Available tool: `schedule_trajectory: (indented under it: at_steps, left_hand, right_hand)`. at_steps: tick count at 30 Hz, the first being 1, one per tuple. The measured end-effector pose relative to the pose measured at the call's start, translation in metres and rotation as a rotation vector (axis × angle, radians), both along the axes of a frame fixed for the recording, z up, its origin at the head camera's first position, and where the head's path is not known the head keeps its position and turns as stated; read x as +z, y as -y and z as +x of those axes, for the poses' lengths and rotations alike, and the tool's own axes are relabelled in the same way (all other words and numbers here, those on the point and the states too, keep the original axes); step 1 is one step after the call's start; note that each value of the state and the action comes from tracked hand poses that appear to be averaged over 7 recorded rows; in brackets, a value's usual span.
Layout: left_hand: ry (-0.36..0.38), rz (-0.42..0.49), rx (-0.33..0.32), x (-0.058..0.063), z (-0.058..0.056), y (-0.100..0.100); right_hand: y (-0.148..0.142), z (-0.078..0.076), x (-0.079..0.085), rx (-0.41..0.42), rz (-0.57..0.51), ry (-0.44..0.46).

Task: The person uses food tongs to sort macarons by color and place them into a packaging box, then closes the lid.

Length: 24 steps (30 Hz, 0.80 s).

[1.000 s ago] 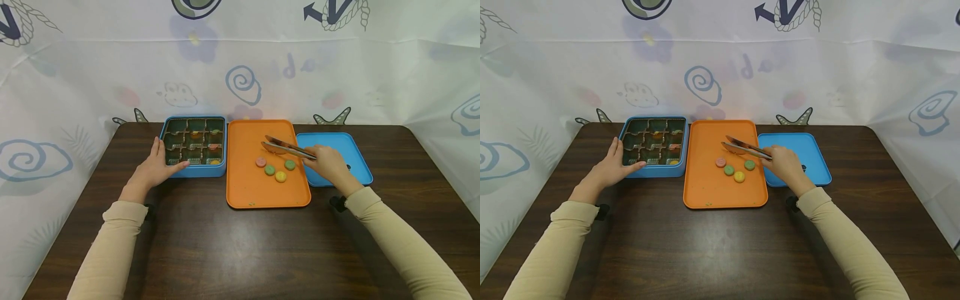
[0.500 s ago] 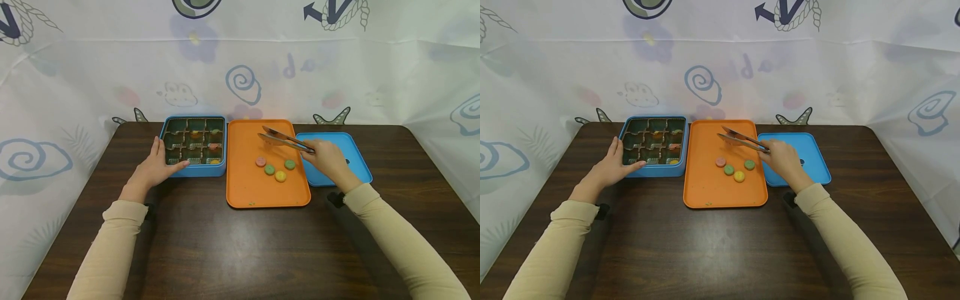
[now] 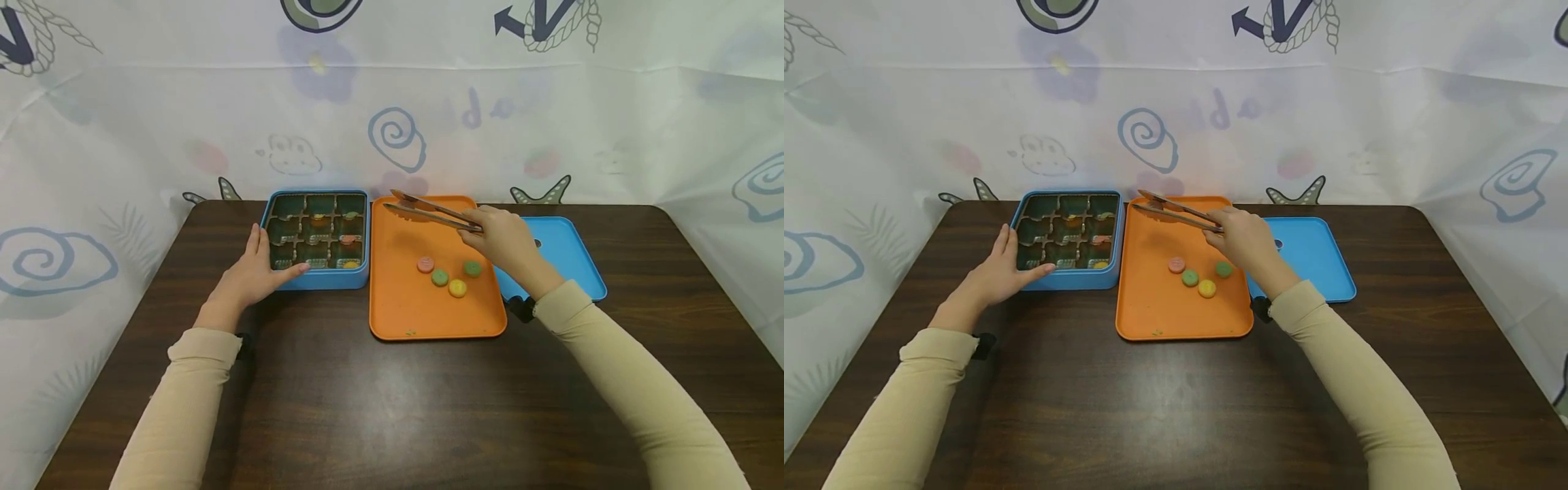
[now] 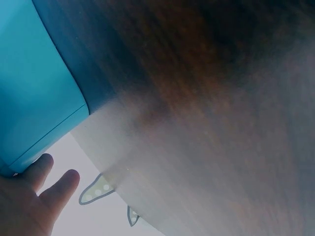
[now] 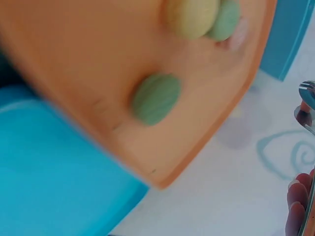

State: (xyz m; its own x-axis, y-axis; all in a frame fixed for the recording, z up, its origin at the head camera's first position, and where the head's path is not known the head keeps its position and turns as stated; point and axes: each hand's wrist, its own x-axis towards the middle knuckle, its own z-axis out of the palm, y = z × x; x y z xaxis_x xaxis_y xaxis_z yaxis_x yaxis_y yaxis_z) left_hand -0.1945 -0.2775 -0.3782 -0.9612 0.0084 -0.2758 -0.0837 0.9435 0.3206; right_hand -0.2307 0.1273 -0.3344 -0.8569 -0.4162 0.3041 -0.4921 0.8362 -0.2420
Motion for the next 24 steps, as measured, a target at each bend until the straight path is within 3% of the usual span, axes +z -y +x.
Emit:
schedule_trajectory:
  at_steps: [12,24]
  left_hand:
    - [-0.008,0.001,0.002,-0.002,-0.001,0.001]
    - [0.0,-0.021,-0.003,-0.002,0.0,0.0]
  right_hand:
    - [0.059,0.0,0.014,0.11,0.028,-0.022]
    - [0.106,-0.002,0.003,0.133,0.136,0.002]
